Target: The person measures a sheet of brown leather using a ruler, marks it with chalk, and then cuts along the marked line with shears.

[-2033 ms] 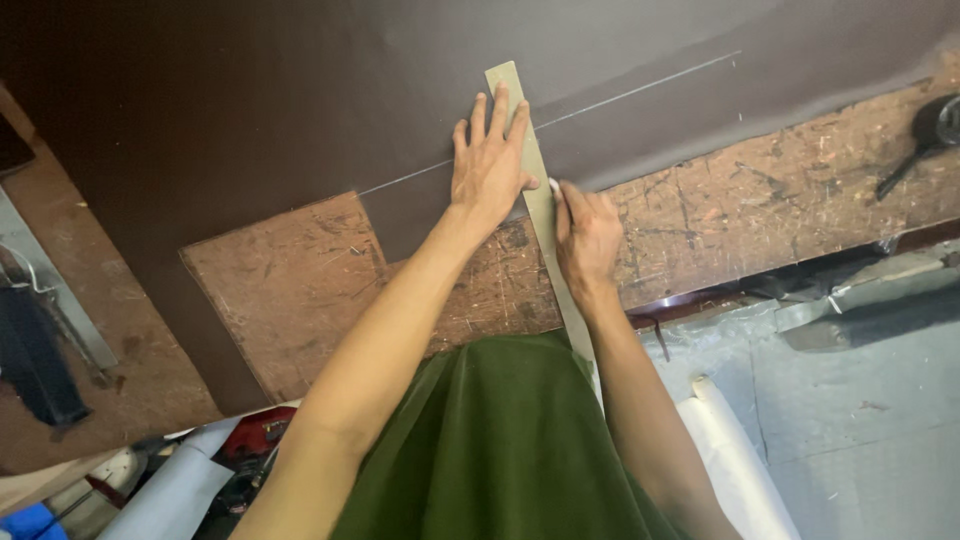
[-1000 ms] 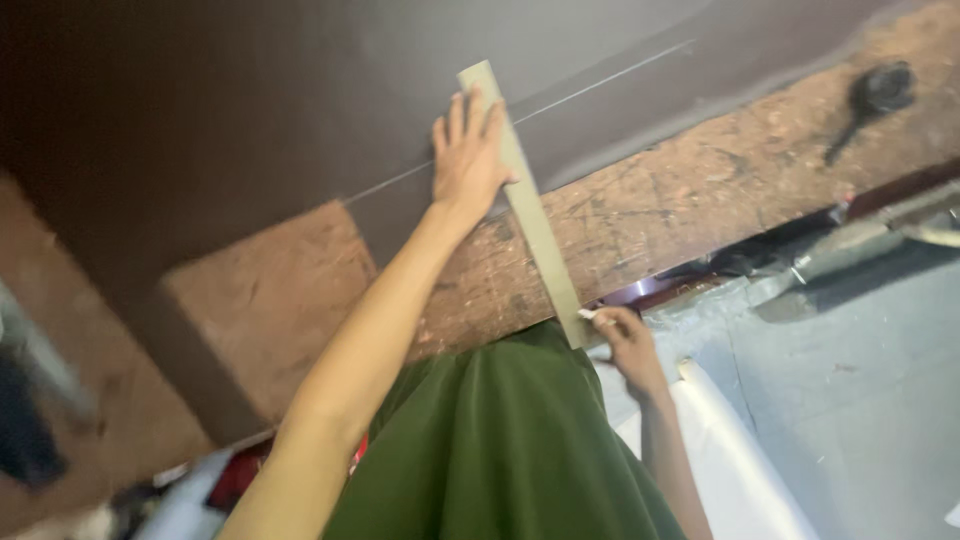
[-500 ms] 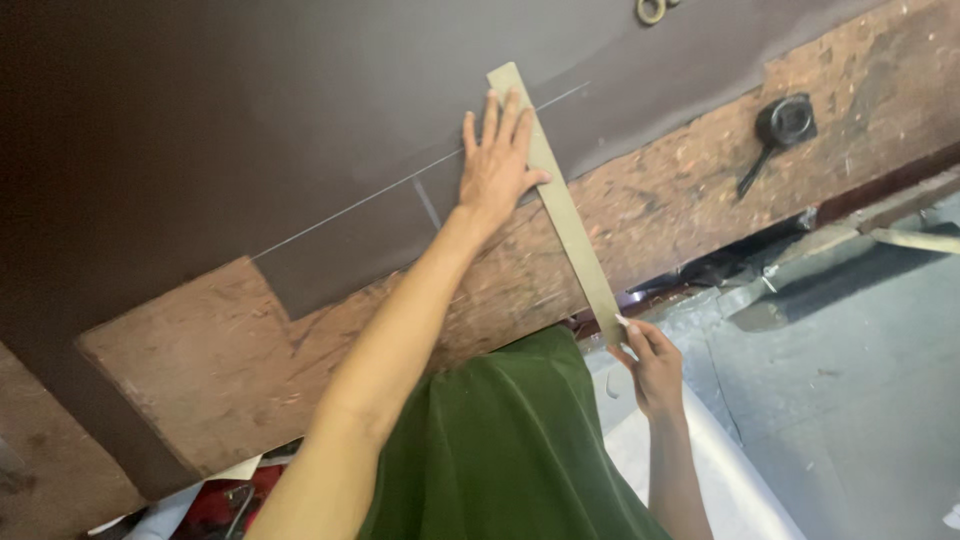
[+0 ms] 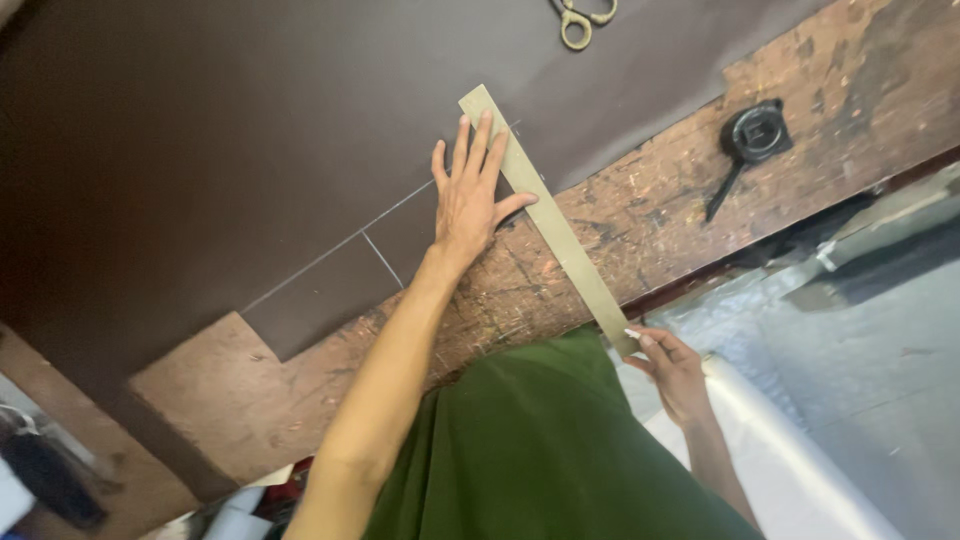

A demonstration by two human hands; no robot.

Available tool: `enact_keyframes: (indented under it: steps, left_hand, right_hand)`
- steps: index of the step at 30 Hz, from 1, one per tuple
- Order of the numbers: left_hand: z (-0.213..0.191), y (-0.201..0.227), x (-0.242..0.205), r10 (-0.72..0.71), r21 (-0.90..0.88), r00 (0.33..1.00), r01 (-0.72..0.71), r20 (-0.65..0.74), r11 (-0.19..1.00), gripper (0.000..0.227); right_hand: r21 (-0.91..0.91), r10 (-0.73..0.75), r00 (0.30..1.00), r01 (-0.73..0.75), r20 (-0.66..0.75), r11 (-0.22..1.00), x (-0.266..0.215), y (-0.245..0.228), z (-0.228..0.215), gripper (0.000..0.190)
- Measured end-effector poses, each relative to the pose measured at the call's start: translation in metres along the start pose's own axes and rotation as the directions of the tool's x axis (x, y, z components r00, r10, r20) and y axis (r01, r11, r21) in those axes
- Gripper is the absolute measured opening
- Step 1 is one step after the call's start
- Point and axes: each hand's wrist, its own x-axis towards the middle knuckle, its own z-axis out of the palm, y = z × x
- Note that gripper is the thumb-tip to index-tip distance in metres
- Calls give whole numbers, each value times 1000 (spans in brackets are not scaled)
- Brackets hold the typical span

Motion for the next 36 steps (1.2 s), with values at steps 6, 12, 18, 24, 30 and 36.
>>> enact_keyframes:
  steps: [6, 12, 18, 24, 30, 36]
  left_hand:
    - [1, -3, 1, 26, -9, 1000, -26, -8, 1000, 100]
    - [5, -4, 1, 34, -11, 999, -34, 4, 999, 101]
    - [3, -5, 4, 33, 14, 999, -33, 23, 999, 101]
    - [6, -4, 2, 33, 1, 999, -33, 4, 999, 102]
    - [9, -7, -1, 40, 2, 999, -40, -25, 999, 102]
    - [9, -7, 1, 35, -25, 999, -36, -31, 999, 103]
  right_hand:
    - [21, 9, 1000, -9, -3, 1000, 2, 9, 0, 24]
    - [-5, 48, 998, -48, -35, 999, 0, 14, -1, 24]
    - [11, 52, 999, -52, -3, 999, 1, 14, 1, 24]
    - [23, 42, 999, -42, -20, 999, 0, 15, -1, 25]
    - [22, 55, 997, -54, -48, 998, 1, 13, 0, 26]
    - [3, 63, 997, -62, -46, 998, 3, 15, -3, 24]
